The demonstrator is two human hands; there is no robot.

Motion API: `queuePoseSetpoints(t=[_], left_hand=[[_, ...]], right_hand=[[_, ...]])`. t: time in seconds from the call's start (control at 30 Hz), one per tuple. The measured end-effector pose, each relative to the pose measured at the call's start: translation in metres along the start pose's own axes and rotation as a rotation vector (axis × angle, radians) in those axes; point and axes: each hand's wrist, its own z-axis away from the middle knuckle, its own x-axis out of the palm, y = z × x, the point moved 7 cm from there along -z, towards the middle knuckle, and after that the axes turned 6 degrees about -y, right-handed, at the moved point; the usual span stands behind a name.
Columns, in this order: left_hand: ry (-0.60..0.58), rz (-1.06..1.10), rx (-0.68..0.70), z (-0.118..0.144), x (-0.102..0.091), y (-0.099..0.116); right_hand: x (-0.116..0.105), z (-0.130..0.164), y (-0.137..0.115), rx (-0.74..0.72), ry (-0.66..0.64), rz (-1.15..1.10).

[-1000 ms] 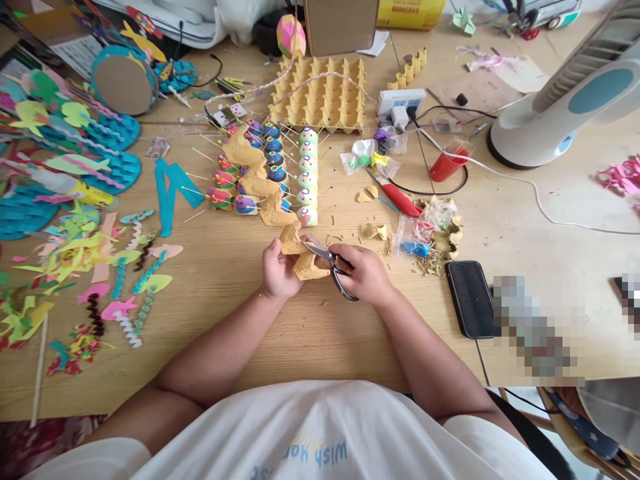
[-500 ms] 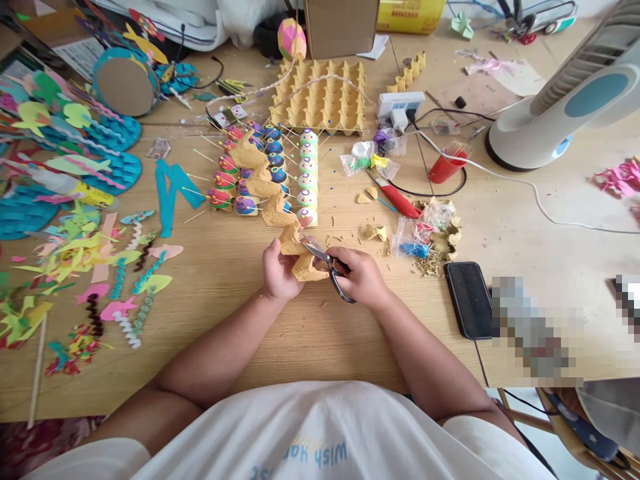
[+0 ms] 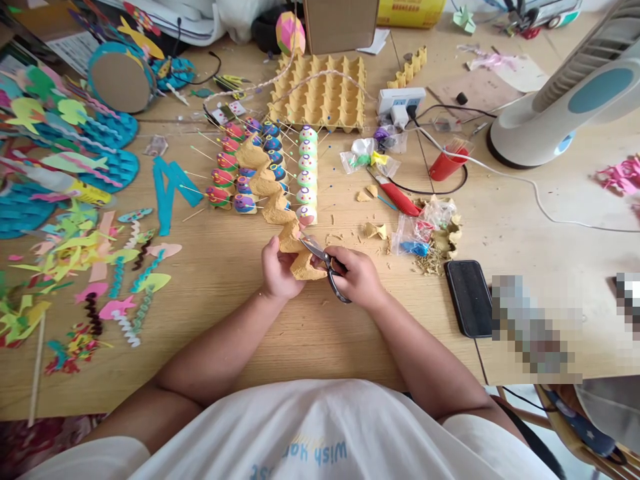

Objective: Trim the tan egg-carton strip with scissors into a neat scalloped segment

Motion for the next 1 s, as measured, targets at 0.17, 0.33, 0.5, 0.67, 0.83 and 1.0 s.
queuePoseSetpoints(t=[0.17, 0.33, 0.5, 0.67, 0.83, 1.0], left_hand=[[-0.008, 0.021, 0.002, -0.0004, -0.0028, -0.0015], [-0.035, 0.075, -0.006, 0.0003, -0.0008, -0.0016], [-0.027, 0.094, -0.019, 0.0010, -0.0013, -0.0018], [-0.025, 0.065, -0.036, 0.0010, -0.0014, -0.0022], [-0.006, 0.037, -0.036, 0.0001, -0.0015, -0.0018], [-0.005, 0.004, -0.006, -0.0014, -0.0027, -0.0007]], right_hand=[[0.0002, 0.0004, 0.0003, 0.024, 0.027, 0.062], [0.0012, 0.0023, 0.0018, 0.057, 0.033, 0.113], [0.0009, 0.0013, 0.0005, 0.051, 0.041, 0.139], [0.0017, 0.0007, 0.0022, 0.065, 0.027, 0.135], [0.0016, 0.0021, 0.0048, 0.078, 0.032, 0.142], [0.0013, 0.0008, 0.0060, 0.116, 0.028, 0.124]])
